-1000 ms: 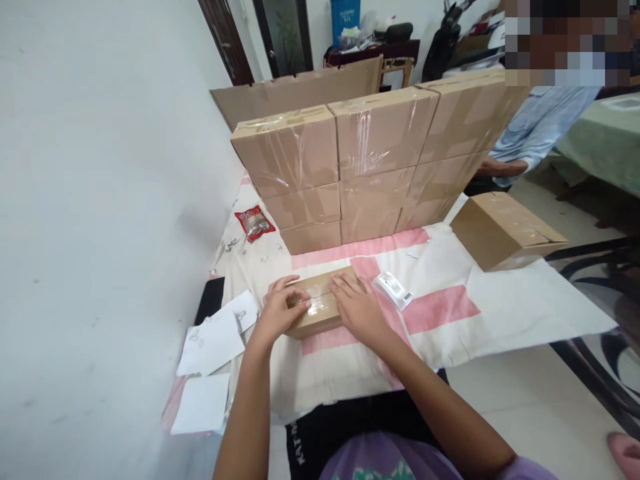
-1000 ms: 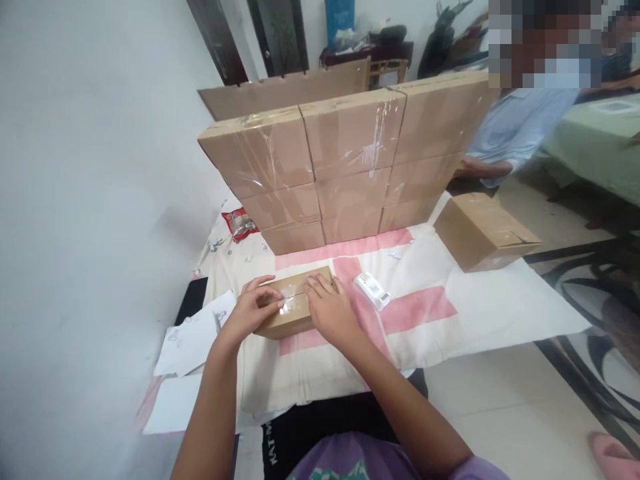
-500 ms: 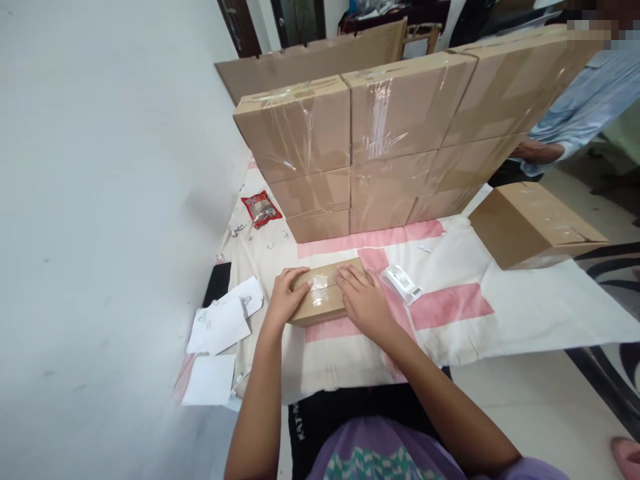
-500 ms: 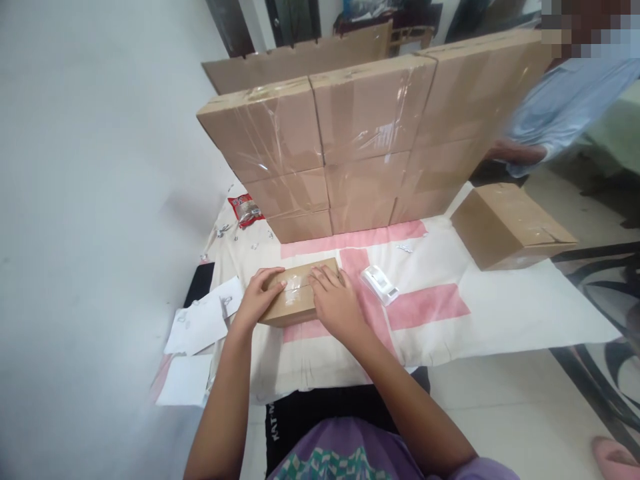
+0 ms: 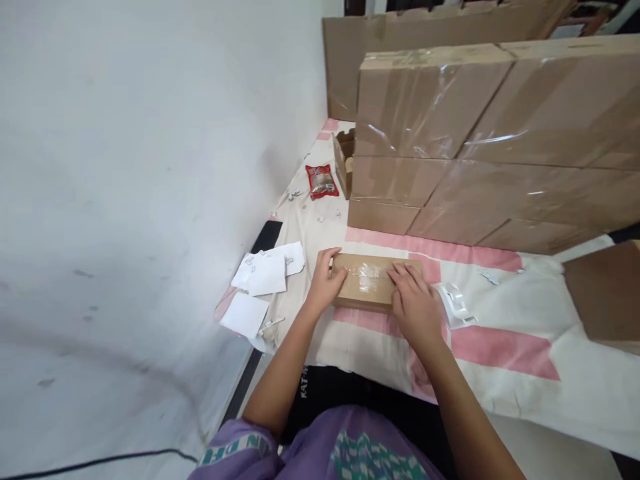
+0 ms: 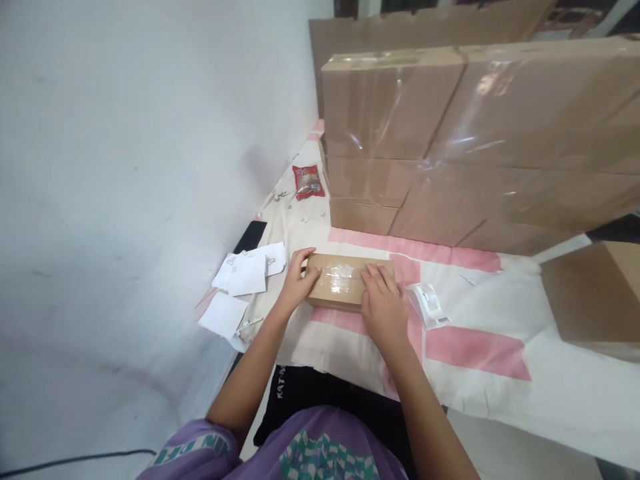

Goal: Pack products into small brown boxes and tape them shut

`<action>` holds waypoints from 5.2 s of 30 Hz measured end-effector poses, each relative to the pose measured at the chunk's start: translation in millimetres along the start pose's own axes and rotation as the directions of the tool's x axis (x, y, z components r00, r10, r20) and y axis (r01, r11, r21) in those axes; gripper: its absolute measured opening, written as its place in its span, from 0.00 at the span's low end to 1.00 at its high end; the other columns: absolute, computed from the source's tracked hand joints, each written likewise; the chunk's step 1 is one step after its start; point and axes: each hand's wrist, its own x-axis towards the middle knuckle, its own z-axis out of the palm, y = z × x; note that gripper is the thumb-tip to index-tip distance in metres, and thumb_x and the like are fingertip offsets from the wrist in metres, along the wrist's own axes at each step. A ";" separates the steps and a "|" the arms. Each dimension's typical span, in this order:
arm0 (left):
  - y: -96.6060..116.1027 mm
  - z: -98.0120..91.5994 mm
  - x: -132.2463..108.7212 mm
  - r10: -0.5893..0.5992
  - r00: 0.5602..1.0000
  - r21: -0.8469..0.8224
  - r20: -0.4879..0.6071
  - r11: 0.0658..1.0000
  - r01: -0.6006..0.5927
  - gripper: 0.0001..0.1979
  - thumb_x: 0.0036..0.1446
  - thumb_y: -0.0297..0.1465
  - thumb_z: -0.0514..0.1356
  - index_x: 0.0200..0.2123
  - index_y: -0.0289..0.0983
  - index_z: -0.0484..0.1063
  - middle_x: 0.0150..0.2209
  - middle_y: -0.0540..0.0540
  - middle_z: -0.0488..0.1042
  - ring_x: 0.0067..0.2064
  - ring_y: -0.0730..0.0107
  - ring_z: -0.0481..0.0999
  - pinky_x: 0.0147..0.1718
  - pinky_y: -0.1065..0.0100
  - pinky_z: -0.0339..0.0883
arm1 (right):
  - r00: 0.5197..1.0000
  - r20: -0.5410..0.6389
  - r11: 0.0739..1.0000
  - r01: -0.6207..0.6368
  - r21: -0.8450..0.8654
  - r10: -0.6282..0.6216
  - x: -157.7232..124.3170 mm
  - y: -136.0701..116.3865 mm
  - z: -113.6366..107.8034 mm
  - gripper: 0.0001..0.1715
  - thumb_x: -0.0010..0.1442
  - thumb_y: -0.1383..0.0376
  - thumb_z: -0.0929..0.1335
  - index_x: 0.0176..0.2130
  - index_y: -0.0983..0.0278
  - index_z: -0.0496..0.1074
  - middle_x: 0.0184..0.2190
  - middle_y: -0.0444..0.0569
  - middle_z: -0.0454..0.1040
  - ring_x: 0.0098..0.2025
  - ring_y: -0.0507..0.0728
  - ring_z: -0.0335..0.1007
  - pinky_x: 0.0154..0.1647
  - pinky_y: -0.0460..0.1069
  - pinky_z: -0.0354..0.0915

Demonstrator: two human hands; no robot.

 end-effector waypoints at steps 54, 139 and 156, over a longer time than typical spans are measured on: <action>30.5 -115.9 -113.1 0.252 0.918 0.505 0.307 0.775 -0.381 0.11 0.65 0.26 0.55 0.46 0.39 0.75 0.44 0.48 0.83 0.47 0.65 0.81 0.57 0.53 0.59 | 0.859 0.216 0.385 -0.024 0.923 -0.465 -19.8 -121.6 14.0 0.15 0.72 0.64 0.61 0.35 0.62 0.72 0.34 0.47 0.74 0.41 0.57 0.69 0.47 0.52 0.63; -31.2 10.0 -8.5 -0.067 0.988 -0.177 0.140 0.980 0.092 0.39 0.64 0.50 0.52 0.73 0.50 0.40 0.74 0.45 0.49 0.71 0.57 0.57 0.67 0.55 0.60 | 0.854 -0.171 0.572 -0.169 0.803 0.492 -44.2 60.3 68.2 0.11 0.64 0.70 0.64 0.41 0.60 0.75 0.39 0.50 0.77 0.43 0.60 0.73 0.46 0.56 0.69; -21.0 16.8 -8.3 -0.225 0.969 -0.561 0.103 0.791 0.243 0.38 0.55 0.39 0.65 0.68 0.51 0.59 0.72 0.49 0.56 0.73 0.54 0.54 0.71 0.51 0.47 | 0.931 -0.101 0.529 -0.108 0.842 0.351 -45.4 79.4 65.5 0.13 0.62 0.73 0.64 0.43 0.59 0.72 0.40 0.47 0.77 0.41 0.56 0.75 0.43 0.52 0.71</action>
